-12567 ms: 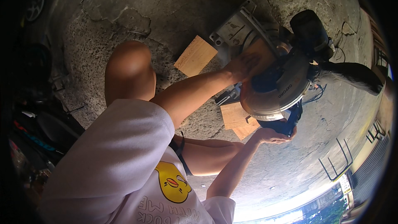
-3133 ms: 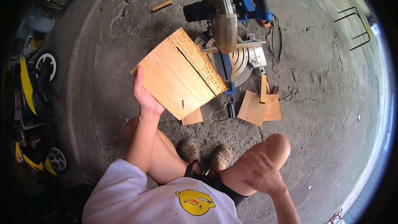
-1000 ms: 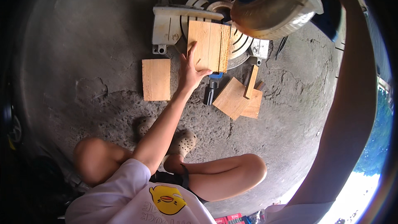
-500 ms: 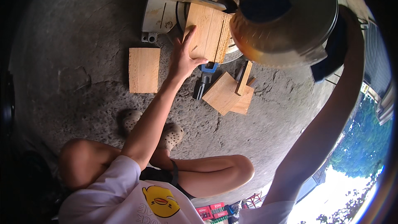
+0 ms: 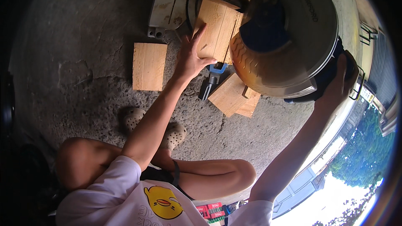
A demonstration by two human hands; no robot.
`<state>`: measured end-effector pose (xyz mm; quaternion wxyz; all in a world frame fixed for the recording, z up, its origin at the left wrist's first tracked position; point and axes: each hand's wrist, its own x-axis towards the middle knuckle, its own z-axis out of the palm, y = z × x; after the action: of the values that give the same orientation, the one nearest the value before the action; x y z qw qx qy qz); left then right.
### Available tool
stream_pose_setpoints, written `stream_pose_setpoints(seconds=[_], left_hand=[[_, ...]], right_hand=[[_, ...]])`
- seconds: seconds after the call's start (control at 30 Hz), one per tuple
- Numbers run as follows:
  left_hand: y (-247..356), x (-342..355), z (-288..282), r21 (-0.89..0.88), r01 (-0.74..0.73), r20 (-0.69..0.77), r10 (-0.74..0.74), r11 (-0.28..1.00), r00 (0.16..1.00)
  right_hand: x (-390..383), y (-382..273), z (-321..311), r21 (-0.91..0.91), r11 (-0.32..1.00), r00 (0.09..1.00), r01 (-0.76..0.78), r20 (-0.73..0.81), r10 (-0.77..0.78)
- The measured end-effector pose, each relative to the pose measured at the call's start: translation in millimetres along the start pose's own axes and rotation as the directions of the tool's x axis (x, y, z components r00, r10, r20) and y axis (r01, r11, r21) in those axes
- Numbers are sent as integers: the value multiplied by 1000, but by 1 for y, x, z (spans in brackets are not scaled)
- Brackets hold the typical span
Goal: The person sits on the floor and uses a miter saw to cut small wooden planks into smaller pieces. They repeatedly position the wood, lower the saw blade to cut, and inspect the resulting pieces before continuing.
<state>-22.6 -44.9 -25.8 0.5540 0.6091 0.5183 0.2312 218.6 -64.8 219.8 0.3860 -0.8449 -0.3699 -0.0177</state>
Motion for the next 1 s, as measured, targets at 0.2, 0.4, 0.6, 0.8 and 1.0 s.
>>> stream_pose_setpoints(seconds=[0.2,0.4,0.6,0.8,1.0], left_hand=[[3,0,-1,-13,-6,16,6,1000,1000],[2,-1,-1,-8,-16,1,16,1000,1000],[-1,-1,0,-24,-41,-15,41,999,999],[-1,-1,0,-37,-42,-17,42,998,999],[1,0,0,-38,-40,-10,40,998,999]], right_hand=[[-21,12,2,104,995,999,6,-53,0],[-41,13,6,-19,999,993,35,-112,-37],[-51,20,10,-22,997,988,79,-130,-82],[-56,26,11,-177,965,968,196,-123,-219],[-64,36,13,-201,963,963,181,-160,-215]])
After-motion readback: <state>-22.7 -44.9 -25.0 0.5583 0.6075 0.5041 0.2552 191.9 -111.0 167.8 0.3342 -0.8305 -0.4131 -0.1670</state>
